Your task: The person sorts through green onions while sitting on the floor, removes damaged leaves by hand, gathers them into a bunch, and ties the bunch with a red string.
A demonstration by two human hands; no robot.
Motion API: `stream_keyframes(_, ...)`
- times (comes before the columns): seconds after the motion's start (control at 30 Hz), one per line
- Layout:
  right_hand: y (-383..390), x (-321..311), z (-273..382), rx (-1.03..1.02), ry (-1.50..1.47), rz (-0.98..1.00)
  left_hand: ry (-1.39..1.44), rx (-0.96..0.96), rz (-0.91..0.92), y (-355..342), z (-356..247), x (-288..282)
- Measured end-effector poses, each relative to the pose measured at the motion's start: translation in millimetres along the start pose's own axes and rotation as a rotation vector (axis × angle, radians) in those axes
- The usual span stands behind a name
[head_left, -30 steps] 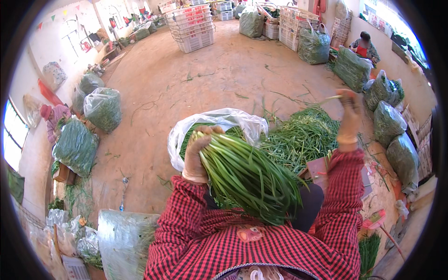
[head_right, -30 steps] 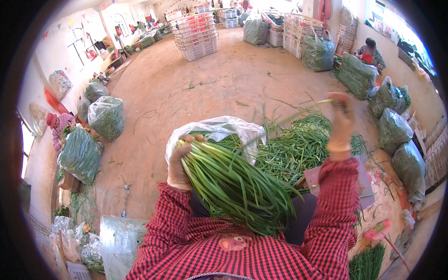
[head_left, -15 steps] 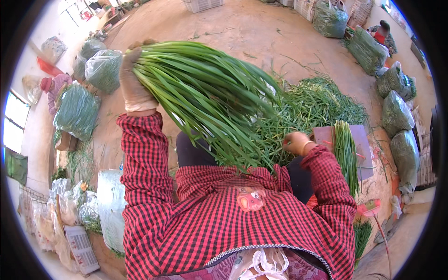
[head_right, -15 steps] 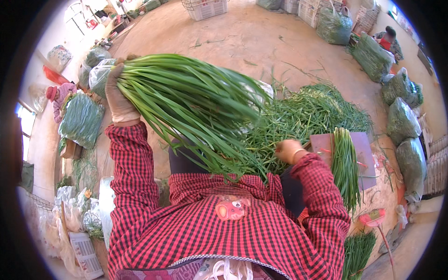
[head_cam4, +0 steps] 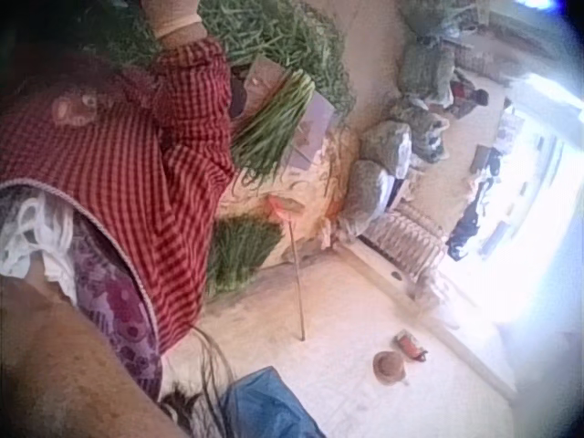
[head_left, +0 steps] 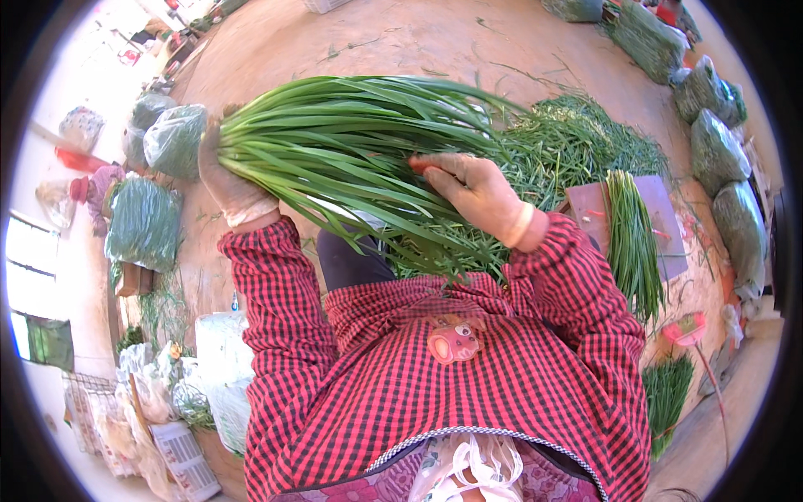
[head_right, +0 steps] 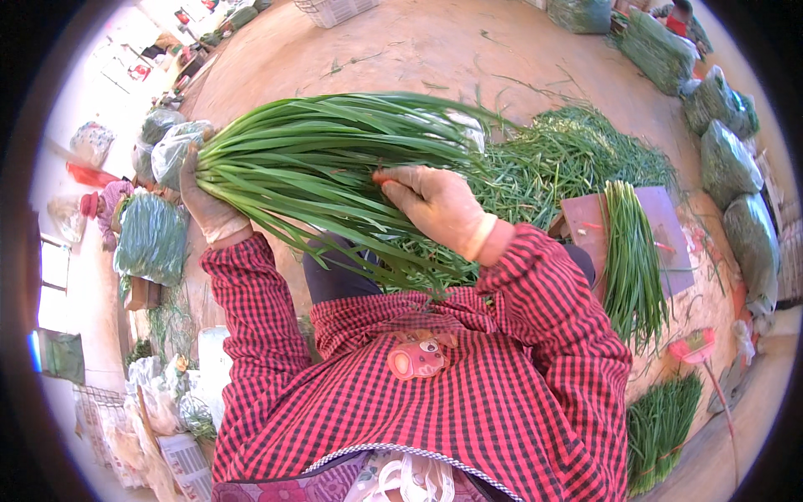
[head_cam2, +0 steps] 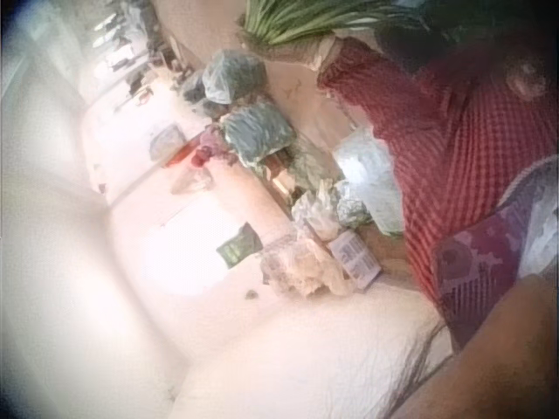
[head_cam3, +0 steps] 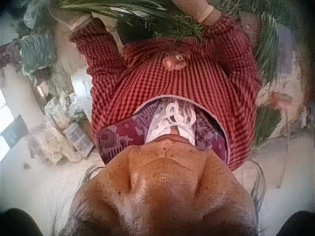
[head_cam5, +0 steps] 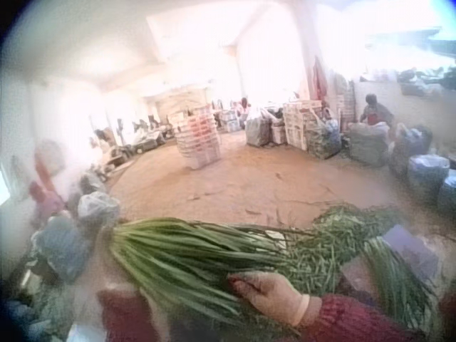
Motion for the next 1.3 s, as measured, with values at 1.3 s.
stream_keyframes(1.3, -19, 12, -38, 0.357, -0.209, 0.040, 0.116, -0.071, 0.103, 30, 26, -25)
Point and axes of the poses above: each hand's wrist, its own y-axis away from the middle knuckle, its own x-axis out of the palm, z = x × y, the point moved 5 cm from there along -y, towards the middle knuckle, and after that the axes turned 12 degrees about -y, right-handed, at the moved point
